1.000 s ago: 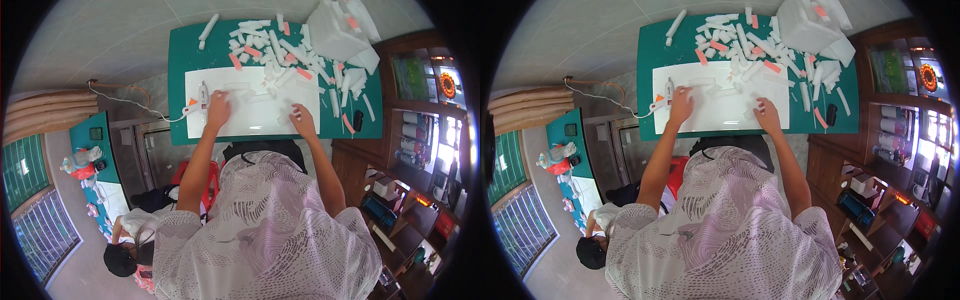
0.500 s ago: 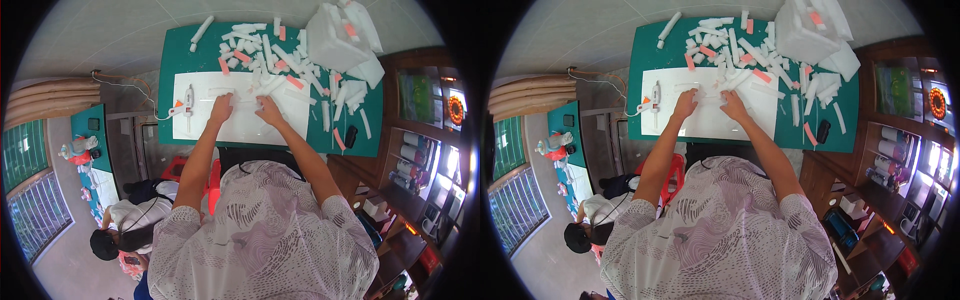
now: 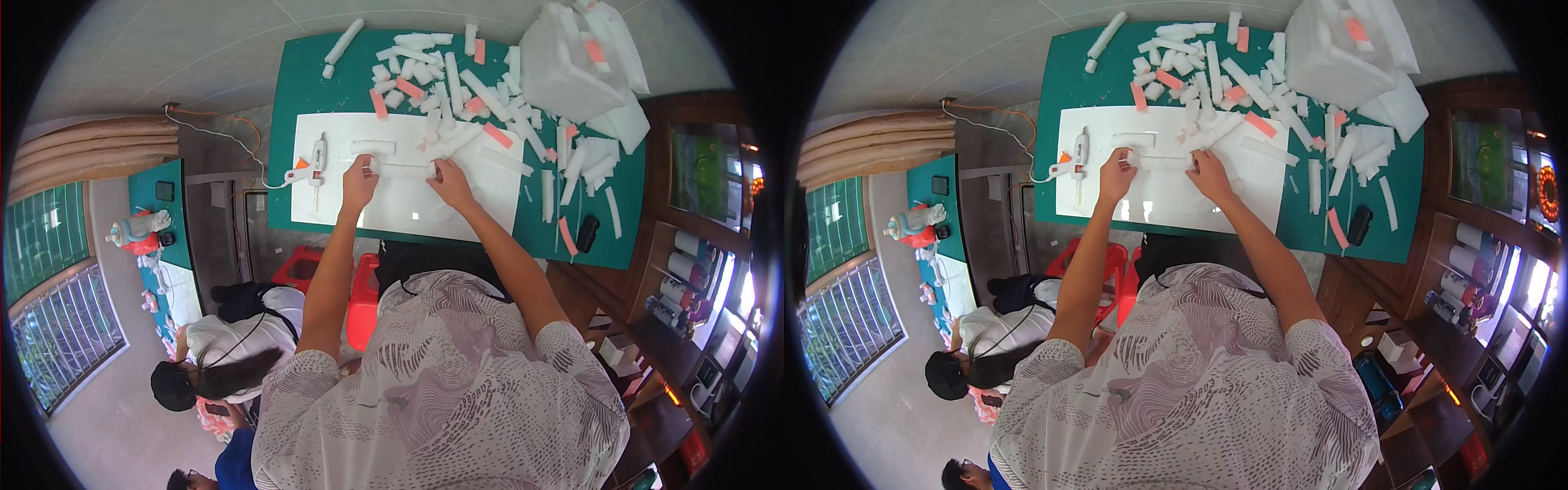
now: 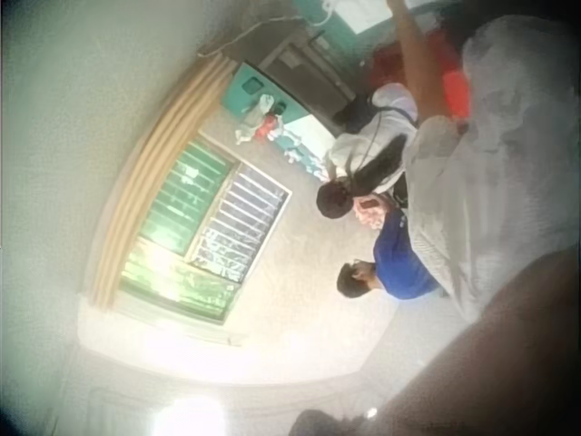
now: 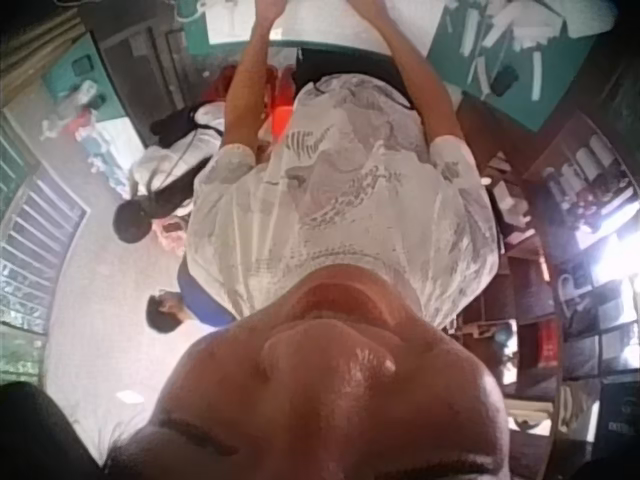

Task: The person applies glue onto pieces of foam using a glue gun and presses the foam pieces together by hand.

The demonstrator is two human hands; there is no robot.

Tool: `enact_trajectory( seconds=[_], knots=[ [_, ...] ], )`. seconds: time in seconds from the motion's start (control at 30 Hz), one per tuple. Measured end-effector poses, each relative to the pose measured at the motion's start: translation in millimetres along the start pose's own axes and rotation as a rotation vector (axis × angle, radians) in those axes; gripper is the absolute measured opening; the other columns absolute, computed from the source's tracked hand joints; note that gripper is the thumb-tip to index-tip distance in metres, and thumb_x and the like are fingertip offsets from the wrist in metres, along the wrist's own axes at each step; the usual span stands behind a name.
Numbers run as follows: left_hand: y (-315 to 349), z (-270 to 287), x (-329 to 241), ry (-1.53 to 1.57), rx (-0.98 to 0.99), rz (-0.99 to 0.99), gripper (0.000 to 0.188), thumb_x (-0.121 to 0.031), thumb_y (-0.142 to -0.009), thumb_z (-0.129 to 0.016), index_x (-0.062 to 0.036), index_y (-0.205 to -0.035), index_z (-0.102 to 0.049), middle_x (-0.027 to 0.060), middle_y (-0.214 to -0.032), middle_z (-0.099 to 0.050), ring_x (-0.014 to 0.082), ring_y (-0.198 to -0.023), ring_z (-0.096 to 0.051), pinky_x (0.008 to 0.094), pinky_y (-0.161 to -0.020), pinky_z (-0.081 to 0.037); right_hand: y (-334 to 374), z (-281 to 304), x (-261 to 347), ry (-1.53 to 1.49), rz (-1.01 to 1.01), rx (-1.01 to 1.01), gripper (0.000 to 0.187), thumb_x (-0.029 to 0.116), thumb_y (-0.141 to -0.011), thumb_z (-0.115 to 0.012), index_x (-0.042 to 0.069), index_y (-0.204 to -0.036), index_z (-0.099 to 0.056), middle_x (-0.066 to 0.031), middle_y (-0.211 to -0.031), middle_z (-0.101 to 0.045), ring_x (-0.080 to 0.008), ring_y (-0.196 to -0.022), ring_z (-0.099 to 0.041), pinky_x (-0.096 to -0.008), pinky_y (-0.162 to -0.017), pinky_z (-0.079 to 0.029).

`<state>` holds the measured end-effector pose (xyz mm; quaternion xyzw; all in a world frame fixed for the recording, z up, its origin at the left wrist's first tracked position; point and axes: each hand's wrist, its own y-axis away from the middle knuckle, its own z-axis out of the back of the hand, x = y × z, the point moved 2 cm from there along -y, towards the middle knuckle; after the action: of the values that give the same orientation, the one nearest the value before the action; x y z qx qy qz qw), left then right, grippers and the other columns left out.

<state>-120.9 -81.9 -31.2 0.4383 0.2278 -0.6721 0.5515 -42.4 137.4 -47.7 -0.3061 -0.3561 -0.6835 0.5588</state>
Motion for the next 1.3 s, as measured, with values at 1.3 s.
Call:
enact_trajectory(
  seconds=[1.3],
  knots=[
    [181, 125, -137, 1.595, -0.260, -0.044, 0.028, 0.001, -0.077, -0.065, -0.0045, -0.102, -0.054, 0.0050, -0.092, -0.056, 0.0125, -0.079, -0.051, 0.0229, -0.070, -0.041, 71, 81, 200, -0.357, 0.143, 0.155, 0.050, 0.006, -0.078, -0.064, 0.006, -0.125, -0.048, -0.0073, -0.099, -0.054, -0.0170, -0.087, -0.054, -0.0298, -0.074, -0.047]
  ],
)
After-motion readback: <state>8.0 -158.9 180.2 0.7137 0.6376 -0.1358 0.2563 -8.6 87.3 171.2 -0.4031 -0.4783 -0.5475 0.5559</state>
